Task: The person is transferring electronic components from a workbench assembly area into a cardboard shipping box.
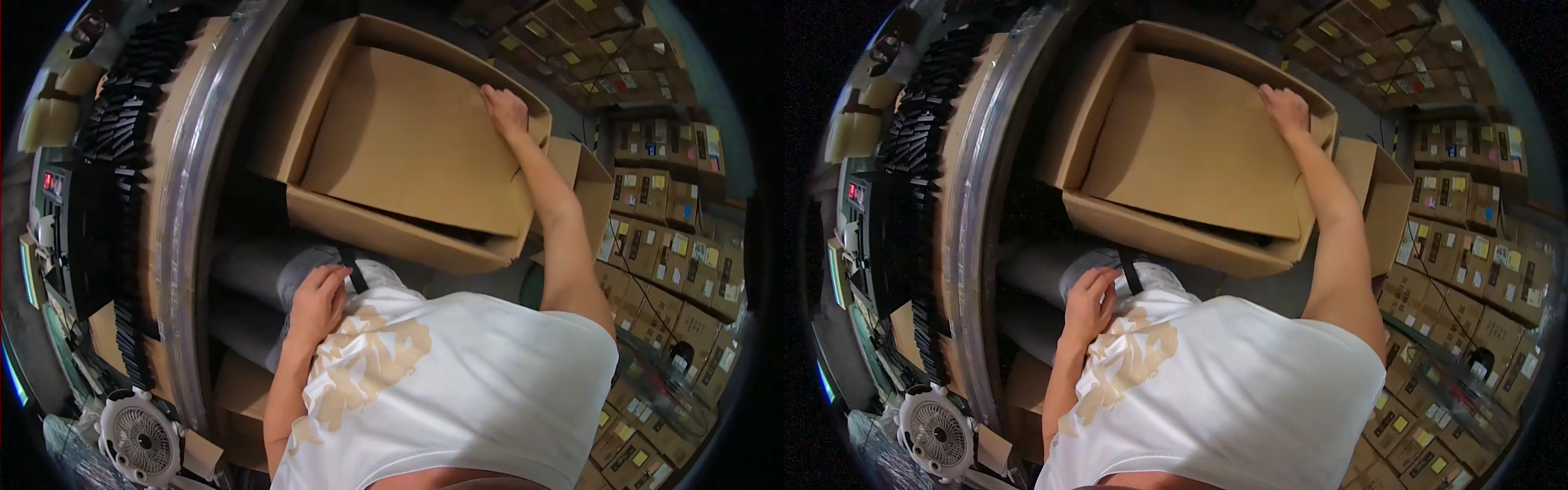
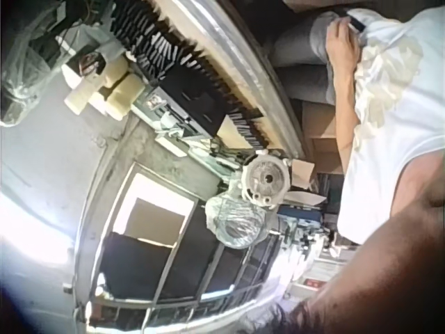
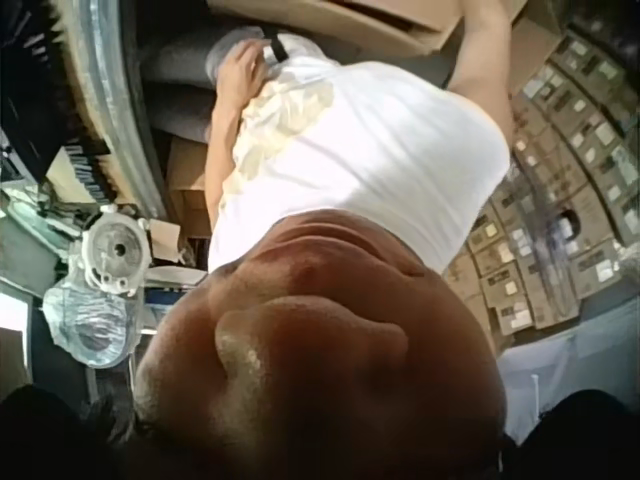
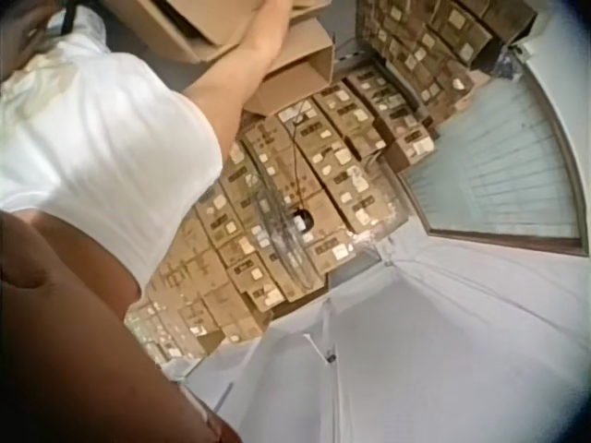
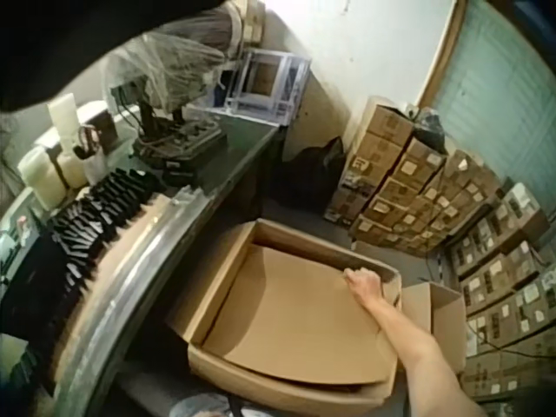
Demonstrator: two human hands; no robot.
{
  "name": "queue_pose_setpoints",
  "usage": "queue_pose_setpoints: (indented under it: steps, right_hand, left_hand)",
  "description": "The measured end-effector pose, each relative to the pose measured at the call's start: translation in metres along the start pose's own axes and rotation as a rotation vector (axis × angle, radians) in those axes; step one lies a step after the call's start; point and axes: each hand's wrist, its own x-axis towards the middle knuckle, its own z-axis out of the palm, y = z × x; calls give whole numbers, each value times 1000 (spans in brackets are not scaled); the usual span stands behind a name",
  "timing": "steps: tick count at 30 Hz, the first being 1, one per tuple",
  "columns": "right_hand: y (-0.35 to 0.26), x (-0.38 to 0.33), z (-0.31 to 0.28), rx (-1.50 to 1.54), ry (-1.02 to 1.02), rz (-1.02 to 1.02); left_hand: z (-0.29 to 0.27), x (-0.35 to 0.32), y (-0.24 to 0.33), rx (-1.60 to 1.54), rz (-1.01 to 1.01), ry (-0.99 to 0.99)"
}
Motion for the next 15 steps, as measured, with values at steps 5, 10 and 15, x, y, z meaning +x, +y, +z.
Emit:
queue_pose_setpoints:
  steps: [5,10,15]
  right_hand:
    - [-18,-8,1,-108,-417,191]
    - [-78,-55,7,-68,-218,420]
    - [-112,-98,15,51,-362,804]
  left_hand:
    - [-5,14,-1,-2,-11,-30]
    - [-9,23,-8,11,-33,-67]
    - [-2,30,-10,-27,-44,-45]
